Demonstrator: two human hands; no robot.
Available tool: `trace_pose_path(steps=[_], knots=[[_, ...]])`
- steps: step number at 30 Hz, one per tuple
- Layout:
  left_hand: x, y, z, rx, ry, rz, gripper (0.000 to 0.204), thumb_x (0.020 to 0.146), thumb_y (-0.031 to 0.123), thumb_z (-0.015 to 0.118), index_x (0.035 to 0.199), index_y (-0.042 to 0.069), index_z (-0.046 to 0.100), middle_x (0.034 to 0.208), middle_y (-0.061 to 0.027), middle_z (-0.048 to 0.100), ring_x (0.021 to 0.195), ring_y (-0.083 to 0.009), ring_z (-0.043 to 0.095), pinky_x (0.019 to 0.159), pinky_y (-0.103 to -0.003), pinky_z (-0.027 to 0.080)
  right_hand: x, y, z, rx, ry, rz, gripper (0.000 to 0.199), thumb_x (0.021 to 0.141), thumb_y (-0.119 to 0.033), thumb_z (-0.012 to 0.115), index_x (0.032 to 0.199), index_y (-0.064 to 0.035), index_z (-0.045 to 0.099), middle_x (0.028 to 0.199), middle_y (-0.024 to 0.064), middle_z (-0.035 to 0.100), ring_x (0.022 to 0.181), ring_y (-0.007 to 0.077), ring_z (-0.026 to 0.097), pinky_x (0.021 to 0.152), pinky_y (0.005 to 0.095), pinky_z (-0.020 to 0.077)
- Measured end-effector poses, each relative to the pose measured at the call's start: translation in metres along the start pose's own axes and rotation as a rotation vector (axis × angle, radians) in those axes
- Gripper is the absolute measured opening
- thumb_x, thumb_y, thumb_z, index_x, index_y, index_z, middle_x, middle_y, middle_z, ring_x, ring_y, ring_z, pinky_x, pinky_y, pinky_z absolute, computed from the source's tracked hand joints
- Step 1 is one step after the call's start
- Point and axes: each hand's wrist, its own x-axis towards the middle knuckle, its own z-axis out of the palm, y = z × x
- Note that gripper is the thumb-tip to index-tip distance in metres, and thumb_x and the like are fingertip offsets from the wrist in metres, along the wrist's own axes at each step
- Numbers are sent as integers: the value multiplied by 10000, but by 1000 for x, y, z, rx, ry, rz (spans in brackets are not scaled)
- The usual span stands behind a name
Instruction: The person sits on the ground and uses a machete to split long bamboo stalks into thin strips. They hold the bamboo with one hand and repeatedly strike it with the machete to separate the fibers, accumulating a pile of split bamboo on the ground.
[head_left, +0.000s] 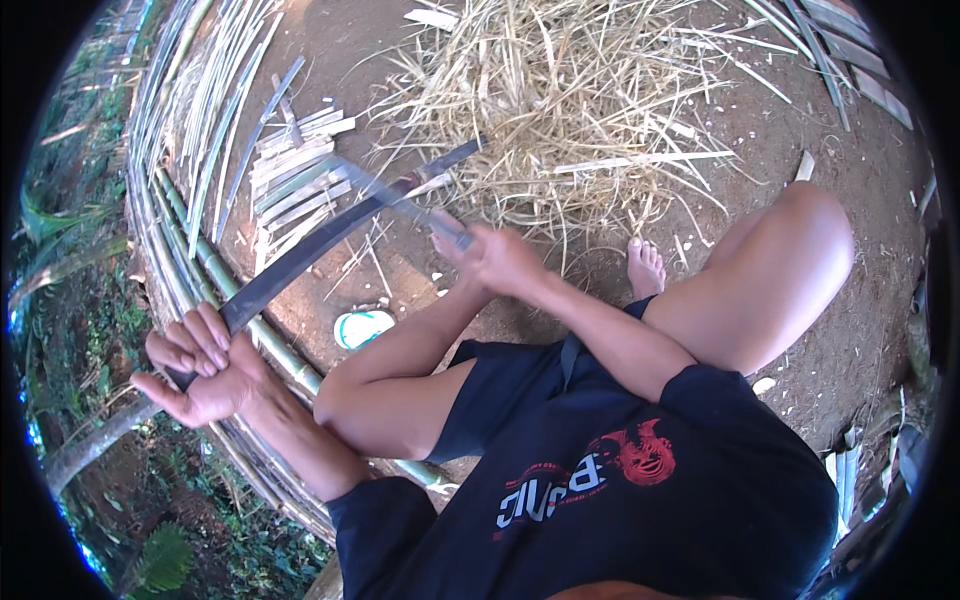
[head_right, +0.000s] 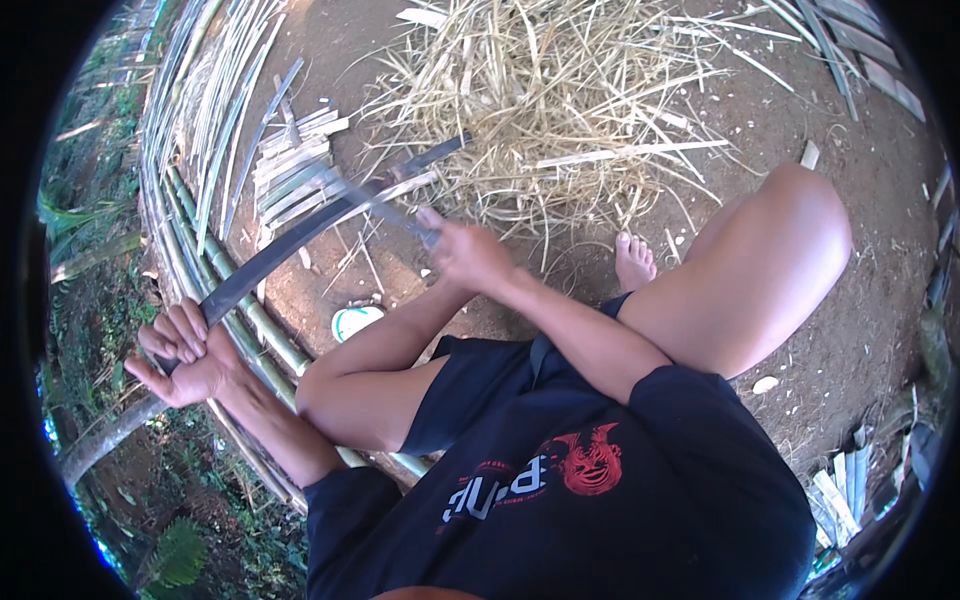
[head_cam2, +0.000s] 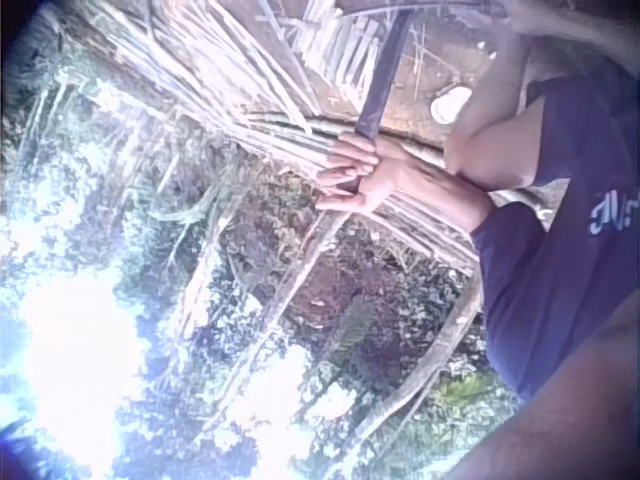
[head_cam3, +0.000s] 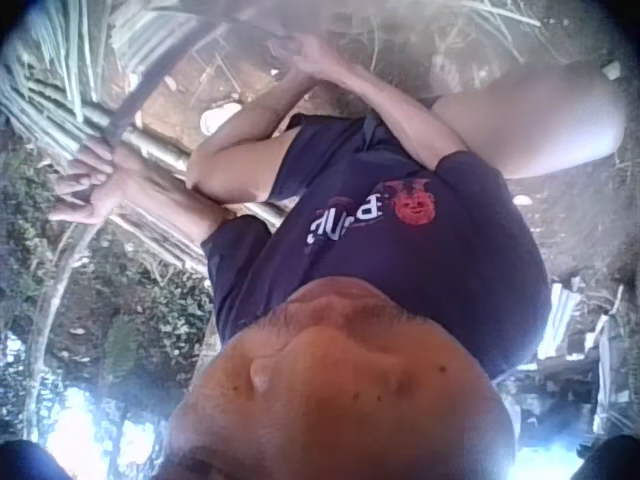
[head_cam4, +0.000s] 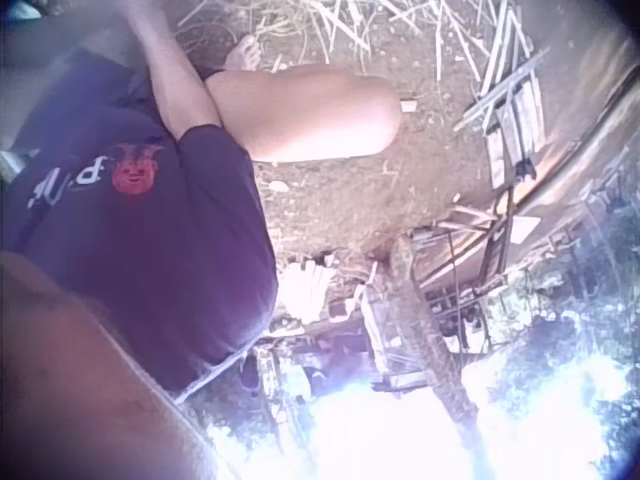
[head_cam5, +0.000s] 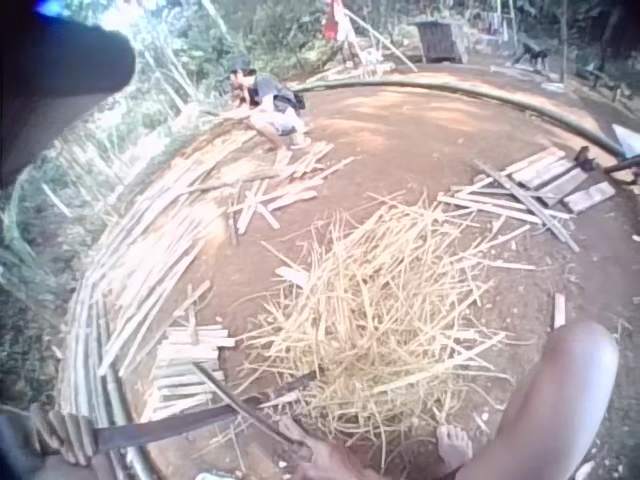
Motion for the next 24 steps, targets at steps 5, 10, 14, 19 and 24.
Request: trace_pose_path(steps=[5,10,14,19,24], knots=[[4,1,9,-2,-6,-11,509,961,495,439,620,122,378,456,5,323,414,-116,325,480,-271,290,22,19,2,173,32,220,199,865,-181,585,921,9,609,732,189,659,605,297,645,613,420,530],[-1,4,-2,-10,-58,-30,518,956,502,439,620,109,405,456,1,330,411,-116,317,478,-268,283,10,12,4,15,20,55,238,880,-250,589,901,-15,618,683,156,639,609,283,639,619,413,534],[3,-1,21,66,139,22,488,977,425,427,603,110,409,456,-1,322,398,-115,298,455,-265,270,15,6,5,125,25,103,239,862,-242,595,923,-13,621,678,159,634,627,292,648,642,406,538],[0,-4,23,209,397,122,421,978,278,441,592,114,418,464,6,289,371,-104,248,397,-253,233,0,3,-8,91,-20,192,272,796,-201,636,961,12,603,824,259,664,742,368,680,706,423,538],[7,-13,36,275,506,162,380,975,230,440,612,121,413,470,17,276,373,-89,225,398,-238,226,-1,11,23,118,127,-56,269,805,-214,622,953,9,595,800,275,641,740,419,646,669,463,517]])
